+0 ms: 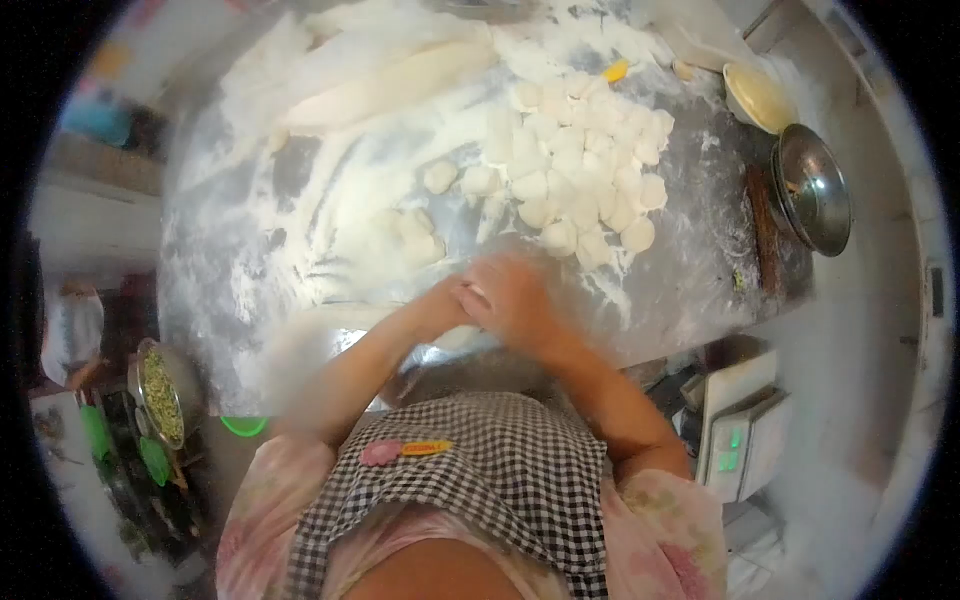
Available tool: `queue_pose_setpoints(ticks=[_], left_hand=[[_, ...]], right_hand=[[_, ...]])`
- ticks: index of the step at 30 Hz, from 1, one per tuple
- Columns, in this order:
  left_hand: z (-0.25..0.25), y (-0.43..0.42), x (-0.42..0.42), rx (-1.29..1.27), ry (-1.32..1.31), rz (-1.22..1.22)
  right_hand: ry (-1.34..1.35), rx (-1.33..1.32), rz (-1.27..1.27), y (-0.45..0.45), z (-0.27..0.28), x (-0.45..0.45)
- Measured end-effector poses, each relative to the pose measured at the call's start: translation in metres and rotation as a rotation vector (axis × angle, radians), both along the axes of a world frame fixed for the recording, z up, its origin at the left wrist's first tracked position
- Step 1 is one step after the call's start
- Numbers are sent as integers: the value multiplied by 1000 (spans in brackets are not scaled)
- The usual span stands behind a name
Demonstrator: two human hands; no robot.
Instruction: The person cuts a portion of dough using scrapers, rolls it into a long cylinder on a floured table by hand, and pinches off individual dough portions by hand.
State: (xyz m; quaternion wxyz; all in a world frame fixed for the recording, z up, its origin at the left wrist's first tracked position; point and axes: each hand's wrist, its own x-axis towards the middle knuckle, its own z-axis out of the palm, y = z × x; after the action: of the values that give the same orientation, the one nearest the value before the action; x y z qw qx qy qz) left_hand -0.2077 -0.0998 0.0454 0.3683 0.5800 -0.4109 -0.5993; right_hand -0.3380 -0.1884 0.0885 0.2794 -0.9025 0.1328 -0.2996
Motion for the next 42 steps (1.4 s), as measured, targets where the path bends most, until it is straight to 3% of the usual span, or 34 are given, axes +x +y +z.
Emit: queue_pose_setpoints(ticks=[1, 2, 5, 8, 10, 11, 12, 15, 17, 18, 20, 22, 25, 28, 29, 31, 34, 37, 38, 41, 42], left_hand=[[-1, 10, -3, -18, 121, -19], [-2, 16, -16, -196, -261, 17], [5, 23, -24, -69, -410, 15], [60, 23, -23, -548, -478, -270], [41, 16, -21, -551, -521, -115], [27, 16, -21, -537, -539, -45], [19, 24, -21, -560, -694, -4], [0, 37, -14, -585, -1074, 60], [-15, 44, -14, -511, -1187, 12], [-3, 44, -11, -293, -1012, -3], [36, 31, 2, 114, -661, -26], [31, 34, 7, -91, -819, 10], [12, 39, 7, -191, -855, 62], [-5, 50, 9, -332, -896, 64], [-9, 53, 8, -406, -923, 56], [3, 43, 6, -272, -765, 143], [12, 32, 16, -240, -577, 133], [11, 41, 25, -205, -233, 47], [9, 44, 27, -181, -88, 22], [9, 70, 19, -218, -21, 13], [-1, 75, 13, -215, -116, 45]], right_hand=[[10, 78, -30, 8, -14, -1], [18, 161, -60, 14, -28, 1], [33, 112, -296, 6, -50, 13], [383, -340, -294, -40, -66, 17], [111, -248, -322, -41, -39, 17], [-23, -184, -333, -32, -32, 14], [-60, 578, -499, -14, -35, 5], [-41, 1440, -429, 34, -84, -9], [-29, 1490, -336, 32, -66, -2], [-15, 1526, -290, 35, -53, 0], [174, 1172, -146, 21, -19, 9], [289, 771, -90, 15, -9, 19], [302, 1253, -258, 21, -23, 24], [129, 1731, -262, 29, -48, 11], [120, 1731, -232, 27, -52, 8], [96, 1724, -171, 23, -25, 13], [367, 210, -102, 24, 9, 24], [82, -148, -28, 56, 24, 34], [59, -85, -27, 62, 21, 32], [22, 93, -70, 71, -11, 34], [30, 140, -124, 70, -29, 34]])
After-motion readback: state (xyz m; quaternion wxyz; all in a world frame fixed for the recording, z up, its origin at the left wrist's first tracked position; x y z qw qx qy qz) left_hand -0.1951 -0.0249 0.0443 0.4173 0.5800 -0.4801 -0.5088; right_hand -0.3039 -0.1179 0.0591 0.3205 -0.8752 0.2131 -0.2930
